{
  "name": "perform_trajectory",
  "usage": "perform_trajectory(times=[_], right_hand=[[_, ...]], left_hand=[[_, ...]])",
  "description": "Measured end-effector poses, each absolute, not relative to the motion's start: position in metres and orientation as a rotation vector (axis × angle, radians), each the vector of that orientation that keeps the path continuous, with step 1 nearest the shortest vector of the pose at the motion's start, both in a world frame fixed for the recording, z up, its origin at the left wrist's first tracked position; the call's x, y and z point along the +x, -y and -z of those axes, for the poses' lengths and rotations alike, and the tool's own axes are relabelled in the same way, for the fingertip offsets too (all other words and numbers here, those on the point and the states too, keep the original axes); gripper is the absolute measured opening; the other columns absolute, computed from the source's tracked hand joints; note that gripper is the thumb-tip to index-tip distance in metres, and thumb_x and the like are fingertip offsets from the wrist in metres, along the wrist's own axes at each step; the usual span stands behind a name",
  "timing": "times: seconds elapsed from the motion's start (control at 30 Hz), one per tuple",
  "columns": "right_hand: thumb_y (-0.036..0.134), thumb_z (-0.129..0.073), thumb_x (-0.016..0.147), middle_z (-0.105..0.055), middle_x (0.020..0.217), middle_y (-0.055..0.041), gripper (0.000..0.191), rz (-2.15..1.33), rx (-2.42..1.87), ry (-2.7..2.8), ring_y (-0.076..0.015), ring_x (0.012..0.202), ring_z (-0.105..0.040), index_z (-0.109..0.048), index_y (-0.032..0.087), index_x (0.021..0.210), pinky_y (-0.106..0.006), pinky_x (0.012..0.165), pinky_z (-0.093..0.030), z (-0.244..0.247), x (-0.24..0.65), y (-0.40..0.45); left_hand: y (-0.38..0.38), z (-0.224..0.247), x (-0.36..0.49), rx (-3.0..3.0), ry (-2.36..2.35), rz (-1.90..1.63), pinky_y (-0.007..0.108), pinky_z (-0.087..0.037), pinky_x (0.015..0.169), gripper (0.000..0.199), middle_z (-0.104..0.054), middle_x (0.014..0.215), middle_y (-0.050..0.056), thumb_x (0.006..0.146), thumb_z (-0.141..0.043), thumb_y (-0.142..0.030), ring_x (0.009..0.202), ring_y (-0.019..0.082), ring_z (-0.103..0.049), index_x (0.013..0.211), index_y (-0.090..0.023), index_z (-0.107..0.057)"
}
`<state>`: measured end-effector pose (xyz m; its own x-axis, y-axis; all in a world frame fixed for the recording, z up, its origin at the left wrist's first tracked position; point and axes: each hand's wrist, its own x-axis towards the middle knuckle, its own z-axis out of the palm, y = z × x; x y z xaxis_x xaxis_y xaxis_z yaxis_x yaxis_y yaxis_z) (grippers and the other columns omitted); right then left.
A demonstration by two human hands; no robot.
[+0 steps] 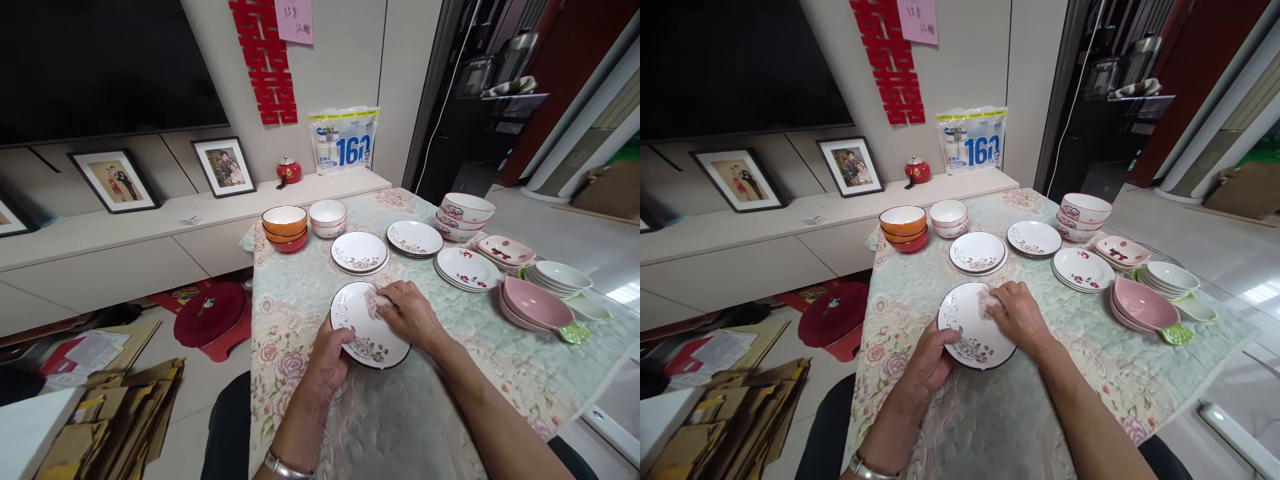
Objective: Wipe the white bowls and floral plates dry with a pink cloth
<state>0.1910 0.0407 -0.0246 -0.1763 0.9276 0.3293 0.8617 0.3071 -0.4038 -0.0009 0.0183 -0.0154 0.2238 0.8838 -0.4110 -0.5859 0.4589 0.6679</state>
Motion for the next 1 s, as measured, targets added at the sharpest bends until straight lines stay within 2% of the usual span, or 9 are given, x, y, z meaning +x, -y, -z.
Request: perform_trajectory(times=[0.13, 0.33, 0.47, 0.57, 0.63, 0.73, 0.8, 0.9, 1.0], right_hand=[[0.022, -0.052, 0.09, -0.063, 0.1, -0.0135, 0.024, -0.088, -1.582, 2.06, -0.0282, 0.094, -0.05, -0.067, 0.017, 0.108, -0.043, 0.084, -0.041, 0.019, 0.164, -0.035], [0.012, -0.057, 0.085, -0.065, 0.11, -0.0047, 0.03, -0.424, -1.118, 2.24, -0.0212, 0.101, -0.054, -0.064, 0.024, 0.111, -0.036, 0.09, -0.042, 0.013, 0.145, -0.031], [0.021, -0.055, 0.089, -0.065, 0.102, -0.0077, 0.022, -0.221, -1.466, 2.107, -0.0243, 0.095, -0.052, -0.067, 0.023, 0.107, -0.04, 0.086, -0.042, 0.014, 0.169, -0.037], [0.022, -0.053, 0.089, -0.063, 0.094, -0.0114, 0.021, -0.043, -1.682, 1.952, -0.0264, 0.09, -0.05, -0.069, 0.02, 0.103, -0.041, 0.081, -0.042, 0.015, 0.174, -0.037], [0.019, -0.054, 0.088, -0.063, 0.094, -0.0103, 0.019, -0.109, -1.592, 2.001, -0.0261, 0.091, -0.051, -0.068, 0.021, 0.101, -0.04, 0.082, -0.042, 0.014, 0.163, -0.033], [0.014, -0.055, 0.085, -0.064, 0.099, -0.0049, 0.023, -0.375, -1.272, 2.161, -0.0224, 0.095, -0.053, -0.065, 0.024, 0.104, -0.036, 0.085, -0.043, 0.012, 0.142, -0.027], [0.012, -0.056, 0.084, -0.064, 0.102, -0.0038, 0.026, -0.453, -1.185, 2.2, -0.0211, 0.097, -0.054, -0.065, 0.024, 0.105, -0.035, 0.086, -0.043, 0.011, 0.139, -0.027], [0.017, -0.057, 0.086, -0.064, 0.102, -0.0067, 0.023, -0.314, -1.359, 2.128, -0.0235, 0.098, -0.052, -0.066, 0.023, 0.106, -0.038, 0.087, -0.042, 0.012, 0.155, -0.034], [0.021, -0.056, 0.086, -0.061, 0.094, -0.0113, 0.018, -0.064, -1.685, 1.965, -0.027, 0.091, -0.05, -0.068, 0.02, 0.1, -0.04, 0.08, -0.042, 0.013, 0.175, -0.039]], left_hand=[[-0.02, 0.015, -0.002, 0.406, -0.835, -1.028, 0.035, -0.05, 0.079, 0.073, -0.074, 0.089, 0.005, 0.043, -0.053, -0.002, 0.089, 0.026, -0.067, 0.114, -0.016, -0.064], [-0.021, 0.019, -0.003, 0.458, -0.754, -0.956, 0.026, -0.046, 0.072, 0.059, -0.07, 0.078, 0.002, 0.041, -0.052, 0.002, 0.078, 0.019, -0.064, 0.095, -0.015, -0.068], [-0.02, 0.021, -0.003, 0.474, -0.755, -0.936, 0.029, -0.048, 0.073, 0.067, -0.072, 0.083, 0.004, 0.043, -0.051, 0.0, 0.079, 0.021, -0.064, 0.106, -0.015, -0.067], [-0.019, 0.021, -0.002, 0.477, -0.754, -0.929, 0.031, -0.048, 0.073, 0.07, -0.072, 0.085, 0.003, 0.043, -0.05, 0.0, 0.08, 0.022, -0.064, 0.109, -0.016, -0.066], [-0.018, 0.022, -0.002, 0.493, -0.737, -0.932, 0.029, -0.047, 0.07, 0.067, -0.07, 0.079, 0.002, 0.043, -0.05, 0.0, 0.075, 0.02, -0.063, 0.105, -0.016, -0.067], [-0.018, 0.021, -0.001, 0.533, -0.709, -0.967, 0.025, -0.044, 0.066, 0.053, -0.066, 0.072, 0.0, 0.042, -0.049, 0.0, 0.068, 0.016, -0.059, 0.089, -0.015, -0.067], [-0.018, 0.021, -0.001, 0.549, -0.708, -0.966, 0.025, -0.044, 0.065, 0.049, -0.066, 0.071, 0.0, 0.041, -0.048, 0.001, 0.068, 0.017, -0.06, 0.084, -0.015, -0.066], [-0.016, 0.021, -0.001, 0.554, -0.695, -0.918, 0.026, -0.044, 0.065, 0.06, -0.069, 0.076, 0.002, 0.041, -0.048, 0.001, 0.073, 0.02, -0.062, 0.095, -0.015, -0.067], [-0.015, 0.021, -0.001, 0.572, -0.695, -0.895, 0.027, -0.044, 0.067, 0.065, -0.071, 0.082, 0.004, 0.042, -0.049, 0.001, 0.077, 0.02, -0.062, 0.102, -0.015, -0.067]])
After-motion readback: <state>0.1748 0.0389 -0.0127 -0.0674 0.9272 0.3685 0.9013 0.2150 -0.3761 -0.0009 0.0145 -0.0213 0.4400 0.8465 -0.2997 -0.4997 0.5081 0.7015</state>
